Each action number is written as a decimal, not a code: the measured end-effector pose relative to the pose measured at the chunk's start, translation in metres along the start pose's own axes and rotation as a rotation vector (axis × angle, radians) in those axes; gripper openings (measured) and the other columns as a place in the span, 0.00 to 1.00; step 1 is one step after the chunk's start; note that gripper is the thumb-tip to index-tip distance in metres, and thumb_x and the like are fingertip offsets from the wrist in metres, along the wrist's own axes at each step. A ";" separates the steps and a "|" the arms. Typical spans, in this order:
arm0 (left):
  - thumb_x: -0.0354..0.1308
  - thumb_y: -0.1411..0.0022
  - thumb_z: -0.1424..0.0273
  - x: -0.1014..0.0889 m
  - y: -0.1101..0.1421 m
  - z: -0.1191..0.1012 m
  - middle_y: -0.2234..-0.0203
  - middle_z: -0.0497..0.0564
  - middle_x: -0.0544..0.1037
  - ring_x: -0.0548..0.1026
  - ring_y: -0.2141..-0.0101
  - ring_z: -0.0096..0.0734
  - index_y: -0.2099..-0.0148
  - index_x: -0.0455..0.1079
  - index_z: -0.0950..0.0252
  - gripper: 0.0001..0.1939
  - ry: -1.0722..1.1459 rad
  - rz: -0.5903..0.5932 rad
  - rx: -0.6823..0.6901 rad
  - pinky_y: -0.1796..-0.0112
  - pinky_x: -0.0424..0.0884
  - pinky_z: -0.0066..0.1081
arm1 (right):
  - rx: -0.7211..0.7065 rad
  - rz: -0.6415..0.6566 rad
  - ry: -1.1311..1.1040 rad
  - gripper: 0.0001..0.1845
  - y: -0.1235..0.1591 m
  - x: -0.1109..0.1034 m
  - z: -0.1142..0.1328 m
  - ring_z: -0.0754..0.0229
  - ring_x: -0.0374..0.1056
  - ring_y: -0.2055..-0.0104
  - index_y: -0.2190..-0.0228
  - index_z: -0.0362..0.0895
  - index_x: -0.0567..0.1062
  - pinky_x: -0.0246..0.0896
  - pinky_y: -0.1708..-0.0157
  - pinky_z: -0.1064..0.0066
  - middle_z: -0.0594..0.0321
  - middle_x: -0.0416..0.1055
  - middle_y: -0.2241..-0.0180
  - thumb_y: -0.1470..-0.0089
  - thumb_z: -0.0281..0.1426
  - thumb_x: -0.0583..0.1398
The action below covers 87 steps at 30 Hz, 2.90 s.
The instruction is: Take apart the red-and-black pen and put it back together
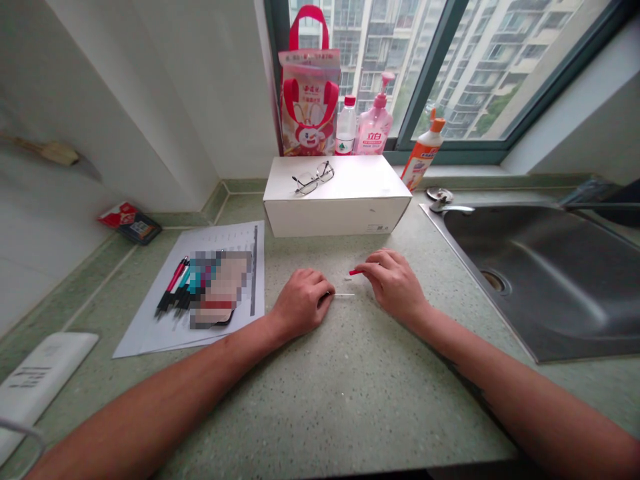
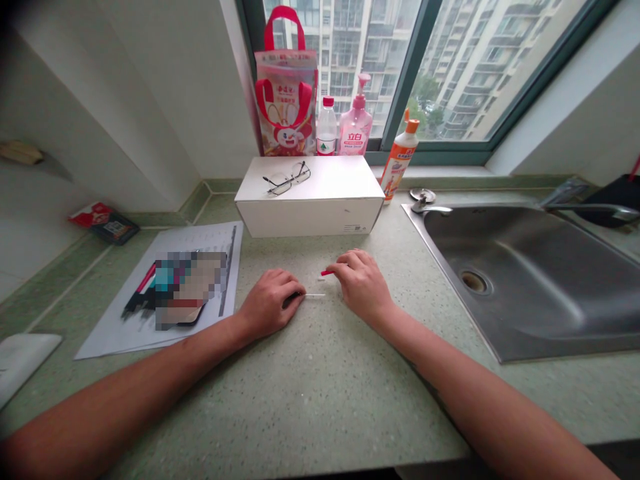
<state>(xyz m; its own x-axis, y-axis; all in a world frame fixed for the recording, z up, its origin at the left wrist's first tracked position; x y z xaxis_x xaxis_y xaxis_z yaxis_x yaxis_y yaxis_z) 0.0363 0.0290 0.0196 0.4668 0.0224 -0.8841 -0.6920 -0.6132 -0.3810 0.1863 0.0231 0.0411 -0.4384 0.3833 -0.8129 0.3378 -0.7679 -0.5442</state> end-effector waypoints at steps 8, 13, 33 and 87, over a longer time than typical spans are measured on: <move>0.55 0.33 0.71 0.000 -0.001 -0.001 0.67 0.54 0.77 0.72 0.63 0.40 0.62 0.74 0.64 0.07 0.002 0.006 0.008 0.59 0.67 0.41 | 0.100 0.035 -0.115 0.13 -0.007 0.032 -0.015 0.51 0.67 0.57 0.59 0.49 0.81 0.66 0.56 0.56 0.55 0.75 0.62 0.34 0.34 0.56; 0.55 0.32 0.71 0.002 0.000 0.000 0.66 0.54 0.77 0.72 0.62 0.40 0.61 0.74 0.64 0.07 -0.004 0.007 0.002 0.59 0.67 0.40 | 0.097 0.052 -0.125 0.13 -0.004 0.032 -0.016 0.50 0.68 0.55 0.55 0.47 0.80 0.66 0.53 0.54 0.54 0.76 0.60 0.34 0.34 0.56; 0.57 0.31 0.72 -0.004 0.004 0.005 0.62 0.54 0.78 0.74 0.63 0.38 0.49 0.73 0.65 0.10 0.063 -0.121 -0.010 0.60 0.71 0.37 | -0.043 0.112 -0.056 0.13 0.007 0.014 0.015 0.53 0.67 0.59 0.63 0.47 0.79 0.65 0.58 0.59 0.55 0.75 0.63 0.33 0.33 0.54; 0.54 0.29 0.73 -0.016 0.003 0.005 0.63 0.53 0.76 0.75 0.60 0.34 0.56 0.70 0.65 0.03 0.347 -0.230 0.004 0.56 0.75 0.36 | -0.099 0.168 -0.182 0.09 0.009 0.021 0.028 0.52 0.69 0.56 0.60 0.44 0.73 0.64 0.55 0.58 0.55 0.75 0.61 0.35 0.36 0.58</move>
<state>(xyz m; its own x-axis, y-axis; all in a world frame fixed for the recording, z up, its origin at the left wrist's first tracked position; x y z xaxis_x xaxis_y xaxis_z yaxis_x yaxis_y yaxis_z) 0.0243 0.0306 0.0312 0.7670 -0.1089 -0.6323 -0.5495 -0.6204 -0.5596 0.1572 0.0102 0.0252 -0.5088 0.1494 -0.8478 0.4943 -0.7556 -0.4297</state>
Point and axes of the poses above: each hand's wrist, its own y-axis away from the middle knuckle, its own x-axis out of the palm, z = x × y, the point moved 9 cm from there along -y, towards the middle knuckle
